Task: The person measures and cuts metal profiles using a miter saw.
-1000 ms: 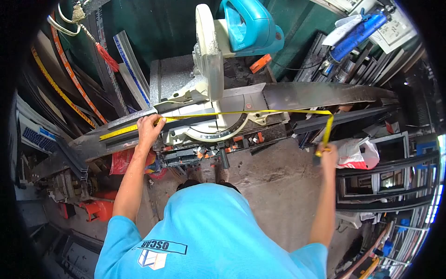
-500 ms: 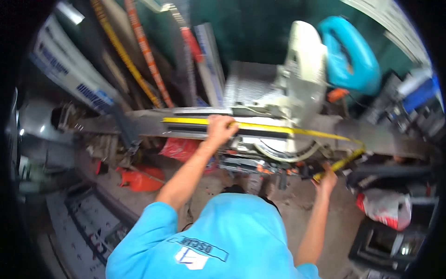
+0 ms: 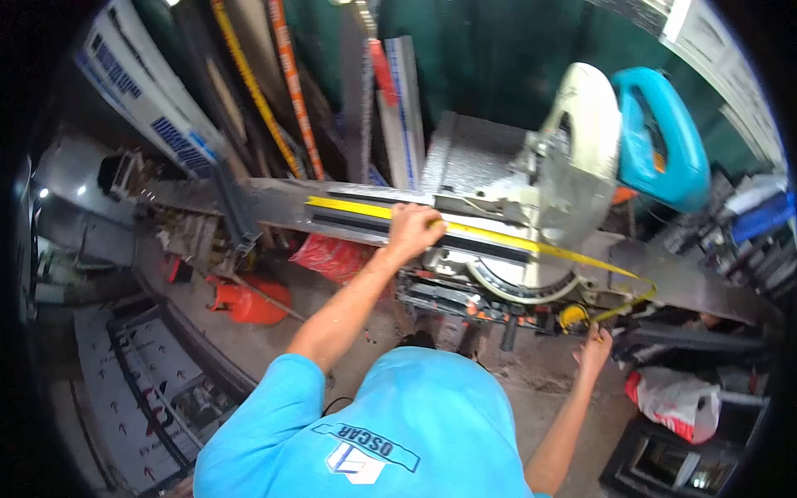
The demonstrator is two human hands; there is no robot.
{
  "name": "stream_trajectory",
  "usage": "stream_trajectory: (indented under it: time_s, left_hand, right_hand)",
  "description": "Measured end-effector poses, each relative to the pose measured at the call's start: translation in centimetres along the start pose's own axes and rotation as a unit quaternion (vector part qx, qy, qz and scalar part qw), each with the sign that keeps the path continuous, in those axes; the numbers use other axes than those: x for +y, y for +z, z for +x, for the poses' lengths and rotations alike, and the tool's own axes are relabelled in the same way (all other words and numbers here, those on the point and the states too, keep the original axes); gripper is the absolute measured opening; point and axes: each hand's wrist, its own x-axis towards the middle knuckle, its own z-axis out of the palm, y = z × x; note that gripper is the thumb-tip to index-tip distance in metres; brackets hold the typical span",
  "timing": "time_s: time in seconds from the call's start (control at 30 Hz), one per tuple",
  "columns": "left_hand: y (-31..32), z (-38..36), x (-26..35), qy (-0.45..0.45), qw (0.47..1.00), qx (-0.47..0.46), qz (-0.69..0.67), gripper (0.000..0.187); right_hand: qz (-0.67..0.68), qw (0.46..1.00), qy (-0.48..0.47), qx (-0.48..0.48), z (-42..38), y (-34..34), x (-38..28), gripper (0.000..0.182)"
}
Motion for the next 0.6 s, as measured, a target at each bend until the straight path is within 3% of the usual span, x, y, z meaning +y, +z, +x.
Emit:
stream_trajectory:
  time_s: [0.03,0.07,0.13,0.2,0.37,0.5,0.57,0.6]
  left_hand:
    - [0.1,0.0,-0.1,0.012,1.0,0.006,-0.001,0.026]
    - [0.3,0.0,-0.2,0.012,1.0,0.009,-0.005,0.028]
    - [0.4,0.0,-0.4,0.03,1.0,0.006,-0.002,0.031]
    - [-0.3,0.0,0.4,0.014,1.0,0.003,-0.021,0.03]
    - [-0.5,0.0,0.7,0.005,0.999,0.003,-0.047,0.03]
    - [-0.8,0.2,1.0,-0.003,0.999,-0.009,-0.043,0.031]
    - [-0.7,0.2,0.9,-0.013,0.999,-0.02,-0.038,0.031]
    - [-0.7,0.3,0.9,-0.011,0.999,-0.017,-0.035,0.032]
  right_hand:
    - [-0.052,0.999,-0.012,0.003,1.2,-0.7,0.3,0.063]
    - [-0.145,0.89,-0.382,0.205,6.2,-0.2,6.7,0.051]
    - [-0.08,0.95,-0.269,0.136,-3.6,-0.6,-2.2,0.046]
    - [0.074,0.957,-0.276,0.046,-4.9,-0.6,-3.8,0.045]
    - [0.136,0.93,-0.263,-0.218,-6.8,2.9,-8.4,0.053]
    - [0.055,0.907,-0.295,-0.295,-7.2,7.2,-11.6,0.04]
    - [0.114,0.9,-0.272,-0.321,-7.8,9.3,-13.0,0.031]
    - [0.078,0.895,-0.298,-0.323,-6.8,10.5,-13.0,0.027]
